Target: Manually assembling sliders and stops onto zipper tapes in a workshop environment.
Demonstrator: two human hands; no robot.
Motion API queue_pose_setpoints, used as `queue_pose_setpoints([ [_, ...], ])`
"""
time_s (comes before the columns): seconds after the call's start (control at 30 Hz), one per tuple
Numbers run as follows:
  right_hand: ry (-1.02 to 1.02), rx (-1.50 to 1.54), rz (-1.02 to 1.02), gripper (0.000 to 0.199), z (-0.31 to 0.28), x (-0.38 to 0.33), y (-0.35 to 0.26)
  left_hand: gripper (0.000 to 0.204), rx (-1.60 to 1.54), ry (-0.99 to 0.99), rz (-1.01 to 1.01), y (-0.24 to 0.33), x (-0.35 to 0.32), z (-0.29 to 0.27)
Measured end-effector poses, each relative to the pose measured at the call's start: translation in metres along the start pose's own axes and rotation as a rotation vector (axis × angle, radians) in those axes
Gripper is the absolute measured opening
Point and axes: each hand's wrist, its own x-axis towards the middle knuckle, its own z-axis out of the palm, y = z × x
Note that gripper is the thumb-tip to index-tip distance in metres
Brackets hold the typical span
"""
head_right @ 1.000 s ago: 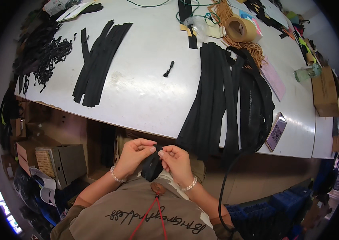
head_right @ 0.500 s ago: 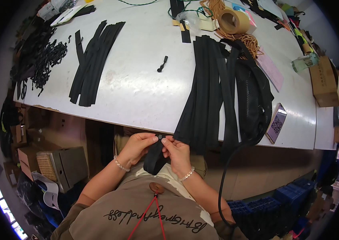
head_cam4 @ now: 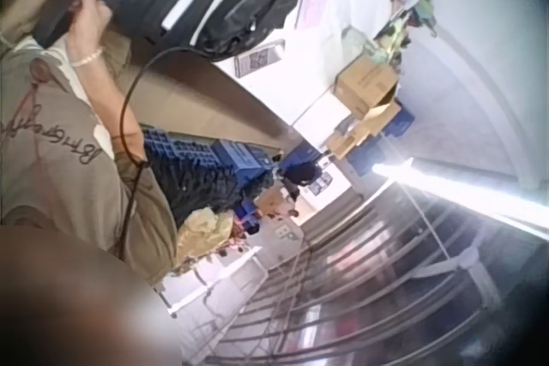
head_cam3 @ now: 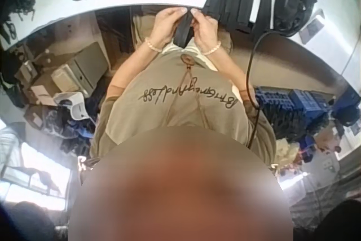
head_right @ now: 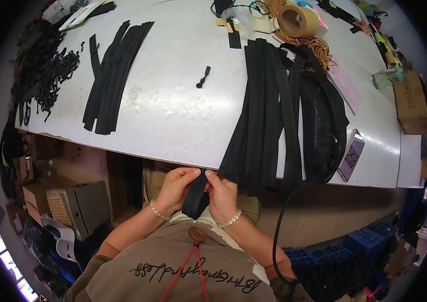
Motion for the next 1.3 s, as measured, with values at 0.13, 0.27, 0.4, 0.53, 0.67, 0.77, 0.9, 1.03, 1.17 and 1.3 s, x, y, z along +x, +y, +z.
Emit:
queue_pose_setpoints([
  [0.13,0.04,0.045,0.078,0.004,0.003,-0.002,-0.003,0.013,-0.015,-0.029,-0.022,0.007,-0.003,0.008],
  [0.27,0.033,0.098,0.121,0.009,0.002,0.0,-0.005,0.014,-0.06,-0.083,-0.039,0.01,-0.005,0.01],
  [0.4,-0.104,0.037,0.175,0.008,-0.009,0.002,-0.01,0.014,0.159,0.013,0.115,0.002,-0.003,0.002],
  [0.53,-0.144,-0.054,0.11,0.01,-0.014,-0.002,-0.006,0.014,0.281,0.024,0.277,-0.002,-0.006,-0.004],
  [0.67,-0.14,-0.041,0.084,0.009,-0.016,0.0,-0.004,0.013,0.226,-0.026,0.234,-0.003,-0.007,-0.005],
  [0.77,-0.152,0.02,0.184,0.007,-0.017,0.004,-0.005,0.013,0.094,-0.051,0.085,0.003,-0.006,0.001],
  [0.9,-0.102,0.141,0.238,0.004,-0.011,0.005,-0.007,0.014,-0.027,-0.076,-0.036,0.004,-0.001,0.005],
  [1.03,-0.01,0.16,0.195,0.004,-0.006,0.007,-0.003,0.013,-0.024,-0.058,-0.058,0.003,0.001,0.004],
  [1.17,0.003,0.164,0.197,0.005,-0.004,0.004,-0.006,0.012,-0.058,-0.089,-0.083,0.005,0.002,0.004],
  [1.3,-0.048,0.178,0.269,0.005,-0.007,0.004,-0.011,0.01,-0.04,-0.143,-0.163,0.016,-0.001,0.01],
])
